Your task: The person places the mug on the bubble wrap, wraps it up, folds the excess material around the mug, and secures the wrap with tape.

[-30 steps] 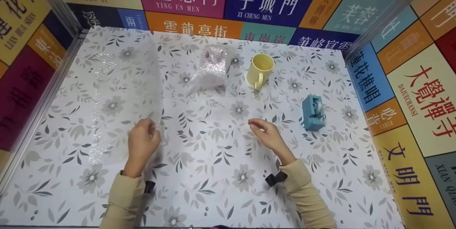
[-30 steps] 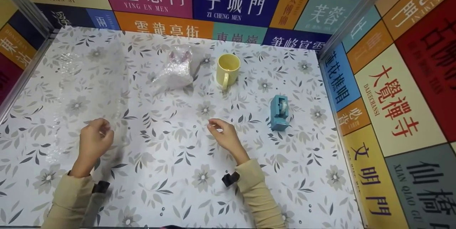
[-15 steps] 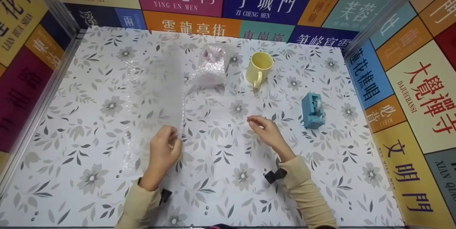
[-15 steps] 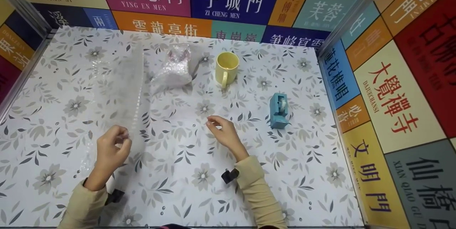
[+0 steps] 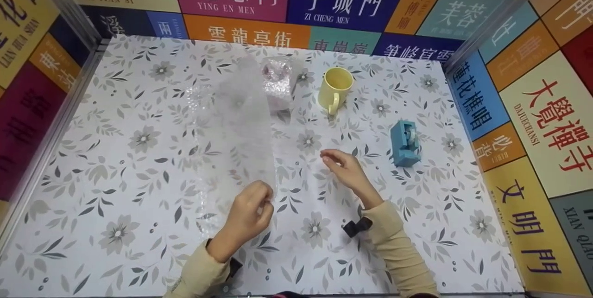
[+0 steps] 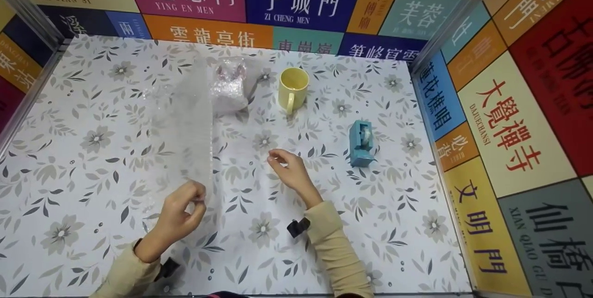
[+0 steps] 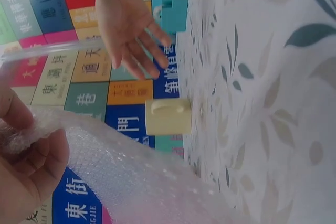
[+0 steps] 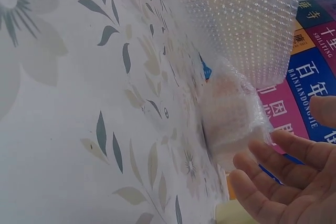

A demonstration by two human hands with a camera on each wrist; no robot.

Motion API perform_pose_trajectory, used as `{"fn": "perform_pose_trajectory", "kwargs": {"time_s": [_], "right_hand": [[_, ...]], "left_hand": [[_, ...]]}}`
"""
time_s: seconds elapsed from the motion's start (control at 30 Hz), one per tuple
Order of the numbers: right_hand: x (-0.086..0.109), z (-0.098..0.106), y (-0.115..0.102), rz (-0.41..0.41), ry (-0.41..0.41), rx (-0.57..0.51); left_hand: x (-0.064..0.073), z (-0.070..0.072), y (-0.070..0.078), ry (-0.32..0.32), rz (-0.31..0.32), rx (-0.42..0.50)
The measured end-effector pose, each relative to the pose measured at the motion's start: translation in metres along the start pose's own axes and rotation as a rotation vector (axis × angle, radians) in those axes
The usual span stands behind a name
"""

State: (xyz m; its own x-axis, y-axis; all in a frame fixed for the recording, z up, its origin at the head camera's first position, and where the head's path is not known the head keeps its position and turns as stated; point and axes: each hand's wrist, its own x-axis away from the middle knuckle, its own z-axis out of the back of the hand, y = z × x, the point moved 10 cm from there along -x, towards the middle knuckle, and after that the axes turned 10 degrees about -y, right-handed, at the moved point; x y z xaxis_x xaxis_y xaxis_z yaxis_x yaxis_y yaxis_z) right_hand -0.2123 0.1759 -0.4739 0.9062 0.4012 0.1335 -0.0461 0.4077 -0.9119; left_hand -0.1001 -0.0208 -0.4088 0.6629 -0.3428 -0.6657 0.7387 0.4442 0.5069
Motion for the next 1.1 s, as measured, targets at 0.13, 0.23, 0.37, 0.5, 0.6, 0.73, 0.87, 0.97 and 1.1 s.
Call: {"fn": "perform_pose_trajectory", "kwargs": {"time_s": [0.13,0.23,0.37,0.5,0.6,0.73,0.87,0.97,1.1], "right_hand": [[-0.029,0.0,0.009,-0.019,-0.031,-0.065],[-0.061,-0.001,-0.001,-0.022,-0.04,-0.09],[-0.101,-0.009,-0.03,-0.02,-0.051,-0.081],[-0.128,-0.026,-0.048,-0.034,-0.082,-0.037],[-0.138,-0.04,-0.054,-0.029,-0.094,-0.014],[-0.135,-0.044,-0.059,0.014,-0.037,-0.039],[-0.119,-0.035,-0.059,0.059,0.039,-0.156],[-0.102,-0.024,-0.055,0.1,0.09,-0.262],[-0.073,-0.008,-0.039,0.117,0.159,-0.377]], "left_hand": [[0.001,-0.007,0.003,-0.019,-0.017,-0.01],[0.001,-0.008,0.001,-0.024,-0.01,-0.011],[0.004,-0.011,-0.001,-0.033,-0.003,-0.005],[0.006,-0.013,-0.003,-0.046,-0.003,-0.003],[0.006,-0.015,-0.003,-0.062,-0.002,-0.015],[0.007,-0.019,-0.003,-0.09,-0.009,-0.016],[0.01,-0.02,-0.001,-0.109,-0.039,-0.021],[0.014,-0.019,-0.003,-0.131,-0.054,-0.047],[0.019,-0.013,-0.011,-0.16,-0.044,-0.111]]}}
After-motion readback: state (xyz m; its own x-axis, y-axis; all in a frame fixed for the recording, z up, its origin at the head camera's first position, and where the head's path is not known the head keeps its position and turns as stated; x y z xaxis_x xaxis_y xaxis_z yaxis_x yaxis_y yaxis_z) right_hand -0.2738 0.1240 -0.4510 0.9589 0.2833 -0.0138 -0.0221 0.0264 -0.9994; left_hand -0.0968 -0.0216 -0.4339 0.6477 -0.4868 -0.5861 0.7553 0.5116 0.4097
